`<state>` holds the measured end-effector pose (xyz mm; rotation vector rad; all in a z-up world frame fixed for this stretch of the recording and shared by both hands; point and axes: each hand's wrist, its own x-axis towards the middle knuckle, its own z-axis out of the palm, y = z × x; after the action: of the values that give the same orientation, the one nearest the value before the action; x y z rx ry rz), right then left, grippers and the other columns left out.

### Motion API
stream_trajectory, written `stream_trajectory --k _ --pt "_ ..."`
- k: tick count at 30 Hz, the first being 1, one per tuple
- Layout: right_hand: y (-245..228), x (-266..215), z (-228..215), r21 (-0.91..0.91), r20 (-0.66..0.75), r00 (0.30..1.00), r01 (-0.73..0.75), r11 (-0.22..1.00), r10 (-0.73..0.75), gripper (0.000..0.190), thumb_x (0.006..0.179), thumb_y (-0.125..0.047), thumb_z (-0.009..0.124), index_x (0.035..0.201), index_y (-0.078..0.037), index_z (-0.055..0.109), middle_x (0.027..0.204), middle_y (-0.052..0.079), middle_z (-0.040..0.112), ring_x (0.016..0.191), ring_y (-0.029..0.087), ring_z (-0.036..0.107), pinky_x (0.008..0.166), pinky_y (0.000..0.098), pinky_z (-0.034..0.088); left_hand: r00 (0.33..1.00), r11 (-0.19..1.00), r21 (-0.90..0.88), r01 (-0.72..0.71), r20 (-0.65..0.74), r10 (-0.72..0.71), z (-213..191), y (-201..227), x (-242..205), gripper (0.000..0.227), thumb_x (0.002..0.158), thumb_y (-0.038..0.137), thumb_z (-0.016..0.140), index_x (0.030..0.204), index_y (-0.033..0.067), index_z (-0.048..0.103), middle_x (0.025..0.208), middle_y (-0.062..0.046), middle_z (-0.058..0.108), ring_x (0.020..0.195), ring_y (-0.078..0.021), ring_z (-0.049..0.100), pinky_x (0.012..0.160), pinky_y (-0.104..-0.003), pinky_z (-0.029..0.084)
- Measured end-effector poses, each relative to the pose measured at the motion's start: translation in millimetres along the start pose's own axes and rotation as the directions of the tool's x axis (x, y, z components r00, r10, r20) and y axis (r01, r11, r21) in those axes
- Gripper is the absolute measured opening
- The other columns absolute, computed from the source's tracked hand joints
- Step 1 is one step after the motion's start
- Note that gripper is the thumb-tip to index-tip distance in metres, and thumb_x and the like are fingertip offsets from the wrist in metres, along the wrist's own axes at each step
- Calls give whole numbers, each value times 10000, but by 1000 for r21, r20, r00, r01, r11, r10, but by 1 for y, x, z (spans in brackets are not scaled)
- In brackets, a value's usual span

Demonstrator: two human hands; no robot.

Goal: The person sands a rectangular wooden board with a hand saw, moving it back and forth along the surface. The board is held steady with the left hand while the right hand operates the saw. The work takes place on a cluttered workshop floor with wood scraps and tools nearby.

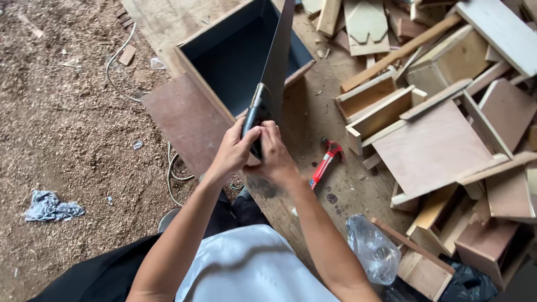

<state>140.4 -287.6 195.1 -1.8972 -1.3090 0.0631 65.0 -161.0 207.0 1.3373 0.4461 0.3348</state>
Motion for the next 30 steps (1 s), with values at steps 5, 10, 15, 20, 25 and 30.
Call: stream_trajectory --k 5,10,15,20,25,30 --pt "65 -89 -9 203 -483 787 -326 923 384 198 974 -252 681 1090 -129 579 1173 82 569 981 177 575 886 349 526 998 998 -29 56 -11 -56 12 -22 -6 387 1026 276 603 1265 -28 610 988 -12 623 903 -104 567 820 -268 492" --pt "145 -178 15 -113 -393 313 -949 293 865 848 752 -222 830 1463 -18 413 1295 316 423 1179 477 420 890 614 396 998 999 50 -9 -68 12 -13 -21 -8 428 1037 302 602 1324 -16 588 921 17 519 827 -81 489 730 -243 430" --pt "169 -178 50 62 -494 517 -781 621 699 576 817 -57 718 1361 -14 532 1289 215 586 1171 372 602 1007 476 489 983 992 103 -75 -160 92 -44 -16 9 422 1049 339 603 1271 -17 635 898 1 559 786 -94 485 678 -273 413" --pt "147 -129 48 8 -207 832 -524 852 514 458 865 -27 707 1311 1 609 1217 193 647 1103 378 654 958 452 525 970 981 -93 -171 -191 151 -71 -7 2 453 1064 335 596 1330 -30 558 1146 -53 647 1039 -111 594 956 -261 495" --pt "140 -86 42 36 131 982 -140 989 135 335 863 59 627 1194 10 627 1160 199 662 1099 396 611 965 448 513 957 960 -158 -229 -220 192 -85 4 -6 492 1078 329 603 1395 -41 534 1209 -116 641 1038 -166 654 952 -306 565" --pt "144 -81 65 32 293 956 19 999 -28 368 847 86 584 1201 12 645 1092 209 654 1044 402 578 965 461 478 953 978 -64 -197 -247 176 -92 1 -18 523 1060 342 572 1409 -43 505 1269 -156 658 1095 -220 714 958 -367 619"
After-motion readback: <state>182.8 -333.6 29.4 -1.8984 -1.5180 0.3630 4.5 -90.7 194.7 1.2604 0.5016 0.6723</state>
